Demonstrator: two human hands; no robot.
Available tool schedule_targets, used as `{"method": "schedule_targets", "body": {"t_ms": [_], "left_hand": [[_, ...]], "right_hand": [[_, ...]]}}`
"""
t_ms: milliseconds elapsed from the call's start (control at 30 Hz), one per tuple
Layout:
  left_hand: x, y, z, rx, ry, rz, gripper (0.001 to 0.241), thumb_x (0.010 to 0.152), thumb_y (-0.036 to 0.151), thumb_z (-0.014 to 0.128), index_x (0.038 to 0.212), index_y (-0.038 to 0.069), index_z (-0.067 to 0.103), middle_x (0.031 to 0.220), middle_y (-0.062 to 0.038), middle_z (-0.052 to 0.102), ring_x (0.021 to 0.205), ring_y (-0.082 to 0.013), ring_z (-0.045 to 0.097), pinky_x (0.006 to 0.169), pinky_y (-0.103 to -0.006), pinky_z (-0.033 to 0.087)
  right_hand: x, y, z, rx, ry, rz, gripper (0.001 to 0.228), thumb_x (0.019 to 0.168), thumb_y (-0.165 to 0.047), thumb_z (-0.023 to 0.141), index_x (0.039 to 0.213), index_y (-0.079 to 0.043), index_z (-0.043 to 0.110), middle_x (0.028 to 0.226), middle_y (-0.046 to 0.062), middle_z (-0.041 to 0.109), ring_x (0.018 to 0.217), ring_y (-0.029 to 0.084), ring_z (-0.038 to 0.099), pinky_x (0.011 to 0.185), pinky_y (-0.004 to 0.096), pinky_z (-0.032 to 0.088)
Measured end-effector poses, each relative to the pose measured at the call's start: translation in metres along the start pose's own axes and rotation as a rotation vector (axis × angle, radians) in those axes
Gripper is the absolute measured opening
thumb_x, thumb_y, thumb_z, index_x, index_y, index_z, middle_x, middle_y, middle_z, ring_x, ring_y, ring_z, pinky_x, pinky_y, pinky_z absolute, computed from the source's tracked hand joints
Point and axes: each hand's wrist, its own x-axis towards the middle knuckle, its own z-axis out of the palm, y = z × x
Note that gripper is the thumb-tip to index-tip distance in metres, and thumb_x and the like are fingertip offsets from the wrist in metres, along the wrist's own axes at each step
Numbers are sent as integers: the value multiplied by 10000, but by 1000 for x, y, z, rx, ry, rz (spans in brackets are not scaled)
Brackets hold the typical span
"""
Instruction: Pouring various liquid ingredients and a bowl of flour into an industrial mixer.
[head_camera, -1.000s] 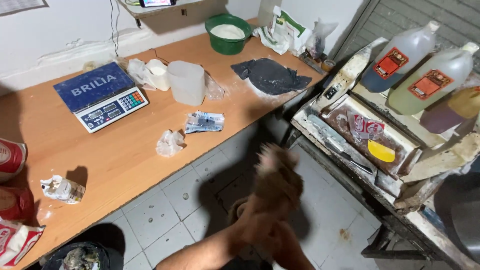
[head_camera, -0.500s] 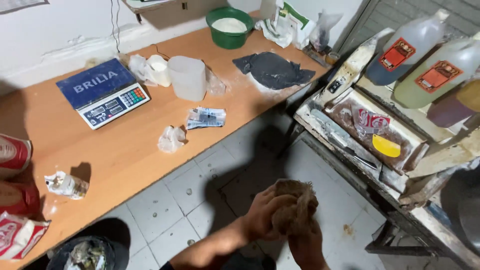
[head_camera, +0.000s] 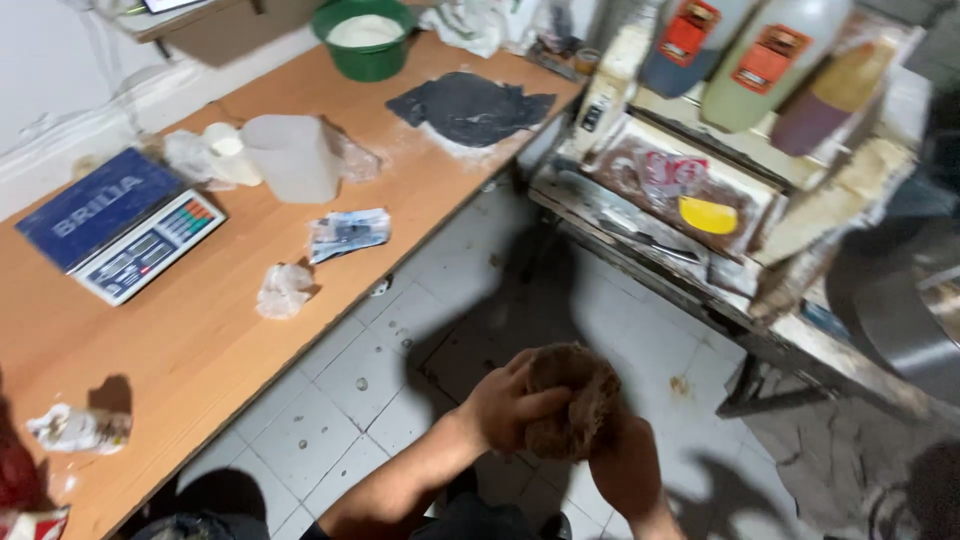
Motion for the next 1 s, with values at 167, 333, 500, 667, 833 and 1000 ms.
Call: {"method": "schedule_targets", "body": {"t_ms": [167, 333, 500, 667, 833, 1000], "left_hand": [[35, 38, 45, -245, -49, -574, 624, 956, 292, 730, 1475, 53, 480, 1488, -201, 517, 1367, -440, 558, 1116, -539, 538], [48, 70, 97, -133, -195, -301, 712, 838, 228, 733, 1458, -30, 496, 1572, -294, 411, 1429, -537, 397, 1142, -601, 449], [29, 50, 133, -17, -317, 40, 299, 876, 242, 771, 1128, 155, 637, 1498, -207, 524, 1426, -437, 486, 1033, -495, 595], [60, 60, 157, 105, -625, -299, 374, 821, 249, 743, 1194, 215, 748, 1346, -90, 617, 1270, -350, 602, 780, -402, 620], [116, 130, 238, -270, -549, -97, 559, 899, 289, 730, 1426, 169, 587, 1387, -106, 587, 1314, -364, 567, 952, -457, 587], [150, 170, 328, -429, -487, -31, 553, 951, 176, 685, 1474, 84, 527, 1447, -189, 550, 1348, -406, 538, 1005, -456, 555]], "right_hand": [[-25, 8, -38, 561, 76, -245, 747, 822, -1, 717, 1499, 3, 401, 1519, 126, 466, 1391, 253, 500, 983, 373, 579], [-42, 36, -91, 1159, 5, -77, 738, 855, 50, 635, 1548, 28, 383, 1527, 187, 504, 1383, 305, 511, 1081, 366, 496], [-70, 131, -118, 764, 13, 213, 561, 864, 28, 674, 1414, 98, 592, 1292, 310, 706, 1122, 346, 711, 935, 409, 622], [-113, 148, -180, 725, 253, 62, 413, 932, -17, 649, 1312, 87, 526, 1459, 227, 597, 1299, 196, 650, 993, 365, 590], [-159, 132, -208, 473, 147, 290, 890, 811, -7, 759, 1603, -138, 374, 1485, 120, 565, 963, 216, 515, 793, 349, 484], [-260, 172, -272, -35, 478, 260, 698, 722, -18, 783, 1396, -97, 622, 1172, 106, 693, 1072, 195, 661, 945, 338, 512]]}}
